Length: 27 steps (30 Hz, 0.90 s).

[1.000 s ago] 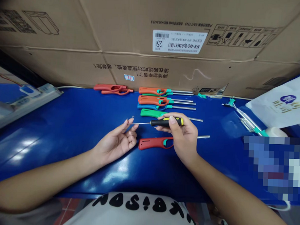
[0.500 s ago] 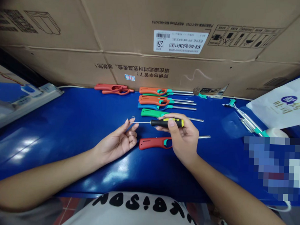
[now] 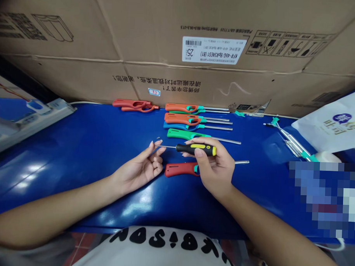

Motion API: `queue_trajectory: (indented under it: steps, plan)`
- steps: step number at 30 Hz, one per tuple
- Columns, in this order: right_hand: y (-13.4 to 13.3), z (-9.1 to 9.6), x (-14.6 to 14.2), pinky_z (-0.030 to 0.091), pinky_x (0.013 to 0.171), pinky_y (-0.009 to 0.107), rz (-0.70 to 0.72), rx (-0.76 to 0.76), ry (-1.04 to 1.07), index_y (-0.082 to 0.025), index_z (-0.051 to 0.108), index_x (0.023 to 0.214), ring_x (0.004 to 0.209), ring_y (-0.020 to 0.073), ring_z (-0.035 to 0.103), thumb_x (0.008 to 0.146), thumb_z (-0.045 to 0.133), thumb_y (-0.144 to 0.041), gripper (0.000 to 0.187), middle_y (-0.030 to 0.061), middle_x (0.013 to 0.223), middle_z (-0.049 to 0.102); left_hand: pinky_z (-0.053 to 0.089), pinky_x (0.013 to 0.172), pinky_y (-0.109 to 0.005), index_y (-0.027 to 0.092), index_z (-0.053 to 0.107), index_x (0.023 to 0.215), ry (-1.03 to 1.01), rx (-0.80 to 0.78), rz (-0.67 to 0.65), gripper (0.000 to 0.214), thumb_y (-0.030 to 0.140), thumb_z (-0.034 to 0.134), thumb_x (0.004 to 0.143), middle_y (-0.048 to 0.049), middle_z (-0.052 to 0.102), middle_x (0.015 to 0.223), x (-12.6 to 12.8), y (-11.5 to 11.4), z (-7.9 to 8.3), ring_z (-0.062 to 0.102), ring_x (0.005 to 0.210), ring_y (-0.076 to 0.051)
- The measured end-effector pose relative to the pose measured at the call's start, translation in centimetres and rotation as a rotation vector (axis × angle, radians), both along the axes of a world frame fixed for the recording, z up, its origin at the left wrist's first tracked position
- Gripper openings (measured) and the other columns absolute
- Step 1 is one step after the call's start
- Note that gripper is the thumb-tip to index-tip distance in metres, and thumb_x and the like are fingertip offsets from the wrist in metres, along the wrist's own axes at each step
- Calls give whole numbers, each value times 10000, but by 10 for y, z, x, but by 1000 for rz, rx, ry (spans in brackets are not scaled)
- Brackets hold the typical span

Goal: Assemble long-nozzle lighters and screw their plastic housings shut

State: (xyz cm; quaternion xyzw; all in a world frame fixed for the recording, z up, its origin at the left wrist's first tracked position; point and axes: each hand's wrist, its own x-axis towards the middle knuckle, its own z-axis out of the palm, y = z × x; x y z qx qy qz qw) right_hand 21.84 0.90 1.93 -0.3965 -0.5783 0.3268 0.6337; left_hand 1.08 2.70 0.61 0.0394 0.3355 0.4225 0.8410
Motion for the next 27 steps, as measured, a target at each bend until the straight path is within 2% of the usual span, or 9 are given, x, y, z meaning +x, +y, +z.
queue_trajectory:
  steps: [12, 27]
  plan:
    - [0, 1, -1, 692, 710, 352, -12, 2, -9, -239, 700, 1058, 798, 188, 764, 959, 632, -319, 145, 40, 1002, 739, 563, 646, -212, 297, 692, 1138, -5, 51, -44, 197, 357, 666, 953, 19, 750, 1006, -2, -3, -1, 651, 626, -70]
    - [-1, 3, -1, 691, 690, 357, -25, 23, -45, -244, 693, 1052, 784, 193, 760, 956, 632, -332, 144, 50, 996, 745, 552, 619, -205, 306, 706, 1118, 4, 24, -47, 192, 365, 684, 937, 24, 755, 989, -2, -2, -1, 643, 605, -70]
